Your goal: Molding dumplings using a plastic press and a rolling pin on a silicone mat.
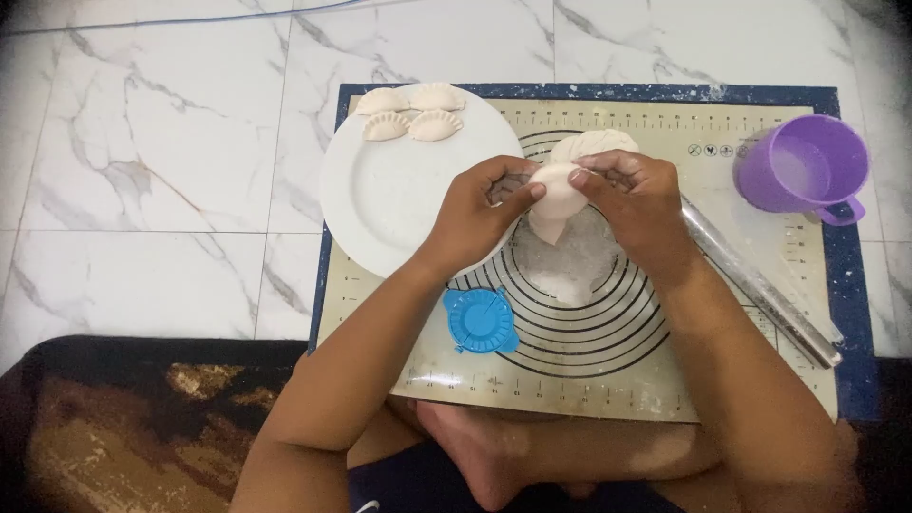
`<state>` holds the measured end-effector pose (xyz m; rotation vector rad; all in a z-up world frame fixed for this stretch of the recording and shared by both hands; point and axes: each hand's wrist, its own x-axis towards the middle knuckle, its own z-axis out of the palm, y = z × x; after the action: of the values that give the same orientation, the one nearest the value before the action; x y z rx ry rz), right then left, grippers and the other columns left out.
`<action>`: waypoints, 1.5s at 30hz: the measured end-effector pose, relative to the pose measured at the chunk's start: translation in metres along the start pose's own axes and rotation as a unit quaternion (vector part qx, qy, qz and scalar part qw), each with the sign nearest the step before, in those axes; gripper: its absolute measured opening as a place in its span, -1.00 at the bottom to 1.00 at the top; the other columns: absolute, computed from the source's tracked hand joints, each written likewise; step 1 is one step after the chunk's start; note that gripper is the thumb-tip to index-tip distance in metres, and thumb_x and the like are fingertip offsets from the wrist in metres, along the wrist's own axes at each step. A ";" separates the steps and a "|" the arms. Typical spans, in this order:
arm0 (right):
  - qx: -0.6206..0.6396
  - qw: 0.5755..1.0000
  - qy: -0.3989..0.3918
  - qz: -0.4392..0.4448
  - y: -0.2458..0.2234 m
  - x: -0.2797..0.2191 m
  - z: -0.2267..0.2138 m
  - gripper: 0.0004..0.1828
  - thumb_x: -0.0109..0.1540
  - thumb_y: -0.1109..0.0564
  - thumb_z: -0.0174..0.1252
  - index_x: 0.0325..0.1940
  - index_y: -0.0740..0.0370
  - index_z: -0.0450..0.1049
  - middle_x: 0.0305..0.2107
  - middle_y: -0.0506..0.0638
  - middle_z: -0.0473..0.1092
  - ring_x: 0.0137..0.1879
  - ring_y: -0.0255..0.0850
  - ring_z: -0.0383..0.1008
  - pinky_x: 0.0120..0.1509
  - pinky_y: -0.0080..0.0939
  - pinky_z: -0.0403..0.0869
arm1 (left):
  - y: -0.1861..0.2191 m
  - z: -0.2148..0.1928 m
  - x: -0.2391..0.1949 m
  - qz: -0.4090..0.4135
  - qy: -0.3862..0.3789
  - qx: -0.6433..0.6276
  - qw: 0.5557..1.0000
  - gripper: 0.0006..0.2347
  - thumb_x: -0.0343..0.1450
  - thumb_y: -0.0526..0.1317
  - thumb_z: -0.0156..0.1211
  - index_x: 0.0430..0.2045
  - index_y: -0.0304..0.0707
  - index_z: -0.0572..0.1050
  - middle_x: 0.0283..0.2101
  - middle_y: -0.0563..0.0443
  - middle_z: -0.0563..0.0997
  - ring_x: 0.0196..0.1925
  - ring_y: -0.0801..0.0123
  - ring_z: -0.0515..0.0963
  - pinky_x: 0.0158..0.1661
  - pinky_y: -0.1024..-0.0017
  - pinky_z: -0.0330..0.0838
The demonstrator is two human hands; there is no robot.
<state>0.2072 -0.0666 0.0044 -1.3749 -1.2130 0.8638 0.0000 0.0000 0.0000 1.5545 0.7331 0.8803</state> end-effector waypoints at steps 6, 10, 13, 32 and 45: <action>0.053 0.999 -0.002 0.010 0.013 0.003 0.002 -0.71 0.35 0.14 0.29 0.08 0.38 0.53 -0.30 0.08 0.50 -0.19 -0.30 0.49 -0.05 -0.26 0.49 | -0.005 0.003 0.000 -0.006 -0.008 -0.047 0.999 -0.67 0.45 -0.21 0.35 0.04 -0.41 0.49 -0.17 -0.20 0.64 -0.16 0.35 0.68 -0.13 0.41 0.65; 0.002 0.999 -0.029 0.024 0.002 -0.001 0.004 -0.70 0.34 0.09 0.30 0.04 0.37 0.57 -0.34 0.07 0.51 -0.21 -0.31 0.49 -0.08 -0.24 0.50 | -0.004 -0.001 0.002 0.001 -0.022 -0.021 1.000 -0.70 0.44 -0.23 0.35 0.00 -0.40 0.52 -0.19 -0.16 0.66 -0.18 0.40 0.67 -0.16 0.44 0.64; -0.016 1.000 0.005 -0.018 0.006 0.000 0.006 -0.79 0.35 0.17 0.30 -0.01 0.38 0.60 -0.39 0.09 0.50 -0.22 -0.33 0.45 -0.14 -0.27 0.47 | -0.004 0.003 0.001 -0.011 -0.034 -0.070 0.997 -0.49 0.43 -0.29 0.36 0.25 -0.38 0.28 -0.12 -0.21 0.59 -0.11 0.28 0.65 -0.10 0.36 0.65; -0.001 1.000 -0.014 -0.008 0.013 0.000 0.003 -0.77 0.35 0.16 0.29 -0.03 0.43 0.58 -0.41 0.14 0.48 -0.24 -0.28 0.48 -0.21 -0.31 0.46 | -0.002 0.000 0.000 0.013 -0.025 0.004 1.000 -0.62 0.40 -0.26 0.40 0.08 -0.31 0.45 -0.15 -0.16 0.67 -0.21 0.39 0.65 -0.33 0.56 0.45; 0.023 1.000 0.006 -0.007 0.032 0.007 -0.003 -0.69 0.37 0.04 0.32 -0.03 0.38 0.60 -0.43 0.16 0.47 -0.33 -0.24 0.48 -0.23 -0.27 0.45 | -0.008 0.003 0.002 0.008 -0.035 -0.007 0.999 -0.49 0.38 -0.26 0.43 0.19 -0.35 0.34 -0.07 -0.27 0.63 -0.12 0.21 0.67 -0.28 0.47 0.48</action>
<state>0.2179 -0.0580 -0.0254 -1.3329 -1.1845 0.8671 0.0034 0.0011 -0.0074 1.5732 0.6640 0.8366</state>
